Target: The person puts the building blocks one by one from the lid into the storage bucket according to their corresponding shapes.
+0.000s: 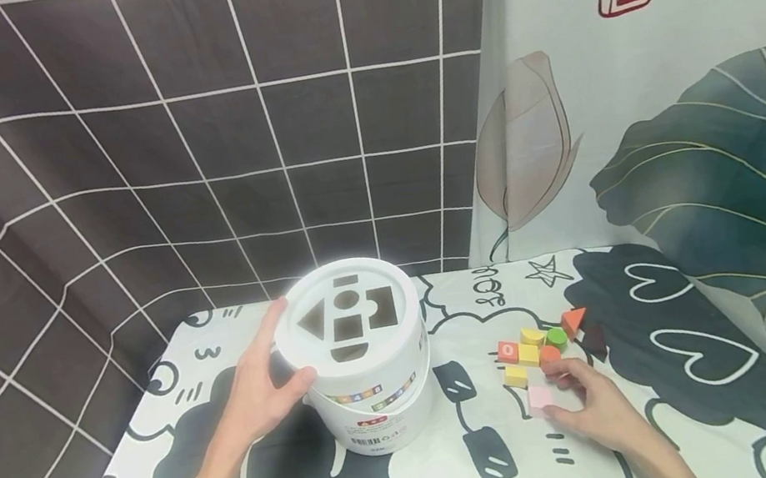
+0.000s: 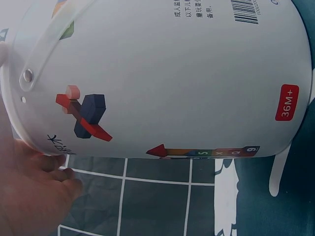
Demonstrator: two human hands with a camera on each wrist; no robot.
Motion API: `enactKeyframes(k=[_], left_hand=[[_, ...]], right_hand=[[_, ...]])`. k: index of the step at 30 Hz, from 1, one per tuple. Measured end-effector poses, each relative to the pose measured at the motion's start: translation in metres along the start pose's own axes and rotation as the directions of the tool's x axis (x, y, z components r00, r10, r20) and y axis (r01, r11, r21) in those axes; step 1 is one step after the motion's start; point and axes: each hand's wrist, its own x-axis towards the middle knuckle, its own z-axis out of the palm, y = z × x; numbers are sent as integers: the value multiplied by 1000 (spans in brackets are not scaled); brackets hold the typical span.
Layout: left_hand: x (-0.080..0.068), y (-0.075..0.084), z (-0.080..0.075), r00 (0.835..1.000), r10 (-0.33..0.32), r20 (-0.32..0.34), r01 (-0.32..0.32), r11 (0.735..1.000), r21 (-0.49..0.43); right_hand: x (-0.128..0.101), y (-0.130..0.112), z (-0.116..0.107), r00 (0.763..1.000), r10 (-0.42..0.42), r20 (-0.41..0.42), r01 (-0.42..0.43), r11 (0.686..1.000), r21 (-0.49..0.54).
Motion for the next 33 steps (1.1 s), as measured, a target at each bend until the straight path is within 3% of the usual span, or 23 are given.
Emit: enactKeyframes(k=[33], left_hand=[[1, 0, 0, 1000, 15, -2, -15, 1000, -2]], right_hand=[[1, -2, 1, 999, 30, 26, -29, 999, -13]])
